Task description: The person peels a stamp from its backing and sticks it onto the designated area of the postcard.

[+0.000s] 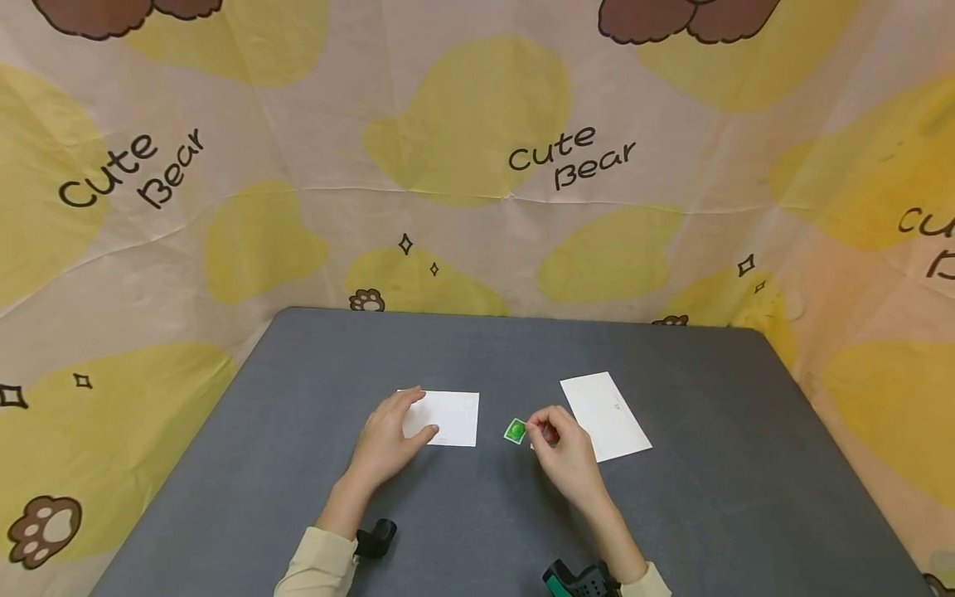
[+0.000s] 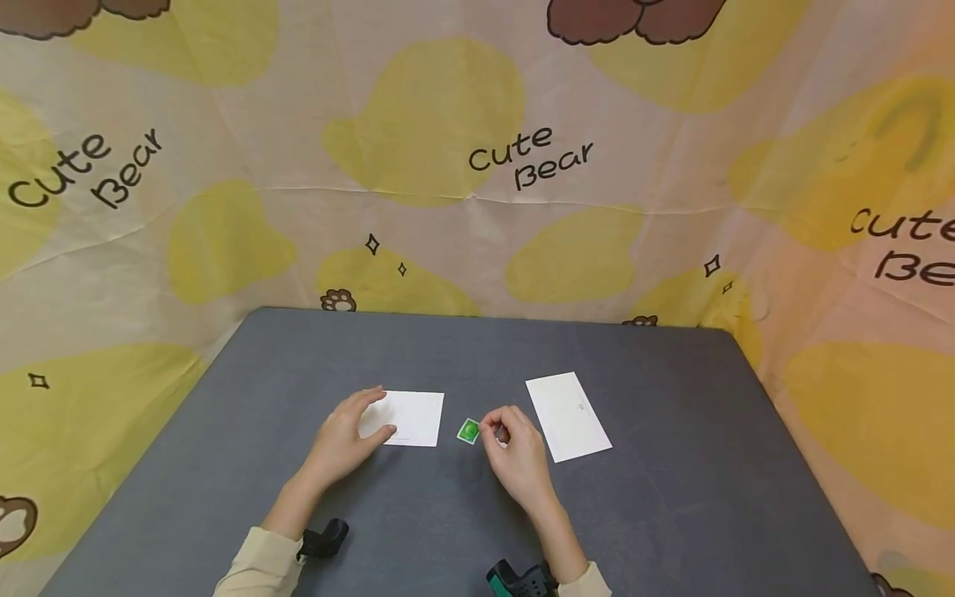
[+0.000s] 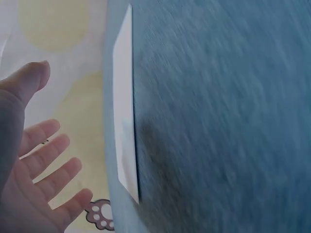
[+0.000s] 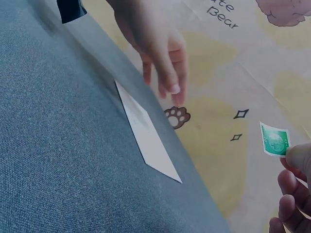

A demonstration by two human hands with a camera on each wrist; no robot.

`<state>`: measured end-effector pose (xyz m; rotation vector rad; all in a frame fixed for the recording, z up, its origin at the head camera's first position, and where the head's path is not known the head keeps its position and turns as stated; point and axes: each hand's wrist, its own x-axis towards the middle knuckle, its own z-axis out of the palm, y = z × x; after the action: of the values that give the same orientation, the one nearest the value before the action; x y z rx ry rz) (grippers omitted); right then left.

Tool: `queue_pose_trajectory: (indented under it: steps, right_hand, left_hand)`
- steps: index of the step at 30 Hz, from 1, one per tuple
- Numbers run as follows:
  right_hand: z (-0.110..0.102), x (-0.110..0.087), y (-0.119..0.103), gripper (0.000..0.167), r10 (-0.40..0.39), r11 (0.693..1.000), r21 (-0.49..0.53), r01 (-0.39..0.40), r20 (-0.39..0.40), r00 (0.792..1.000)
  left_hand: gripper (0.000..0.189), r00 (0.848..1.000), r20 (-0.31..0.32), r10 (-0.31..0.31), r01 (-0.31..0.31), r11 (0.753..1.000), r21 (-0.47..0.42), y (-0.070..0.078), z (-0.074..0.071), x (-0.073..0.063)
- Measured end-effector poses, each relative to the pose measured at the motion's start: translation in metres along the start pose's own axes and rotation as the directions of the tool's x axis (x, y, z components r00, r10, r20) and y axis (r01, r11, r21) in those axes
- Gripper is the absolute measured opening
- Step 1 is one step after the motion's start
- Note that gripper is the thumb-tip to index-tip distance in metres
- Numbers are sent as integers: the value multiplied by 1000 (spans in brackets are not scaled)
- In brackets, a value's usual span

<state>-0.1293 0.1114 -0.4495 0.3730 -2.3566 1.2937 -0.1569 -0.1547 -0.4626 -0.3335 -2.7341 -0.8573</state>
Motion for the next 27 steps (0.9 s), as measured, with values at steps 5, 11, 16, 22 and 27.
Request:
queue_pose_trajectory:
  steps: [5,11,16,22,27]
  right_hand:
    - [-1,0,0,15,8,1000,-1,-8,13,1000]
    - [0,0,1,15,3,1000,-4,-3,6,1000]
    - [1,-1,2,16,-2,1000,-3,2,-7,1000]
    - [2,-2,2,11,6,1000,1,-6,-1,1000]
    - [2,-2,1,14,8,1000,4,-8,5,1000]
  left_hand:
    - [64,1000,20,16,-17,998,58,-14,-4,0]
    - [72,996,90,-2,-10,992,123,-29,-6,2]
    - [76,985,164,-45,17,986,164,-36,-6,4]
    - [80,969,231,-85,42,982,186,-38,-6,8]
    - [83,957,267,-111,57,978,202,-40,-5,11]
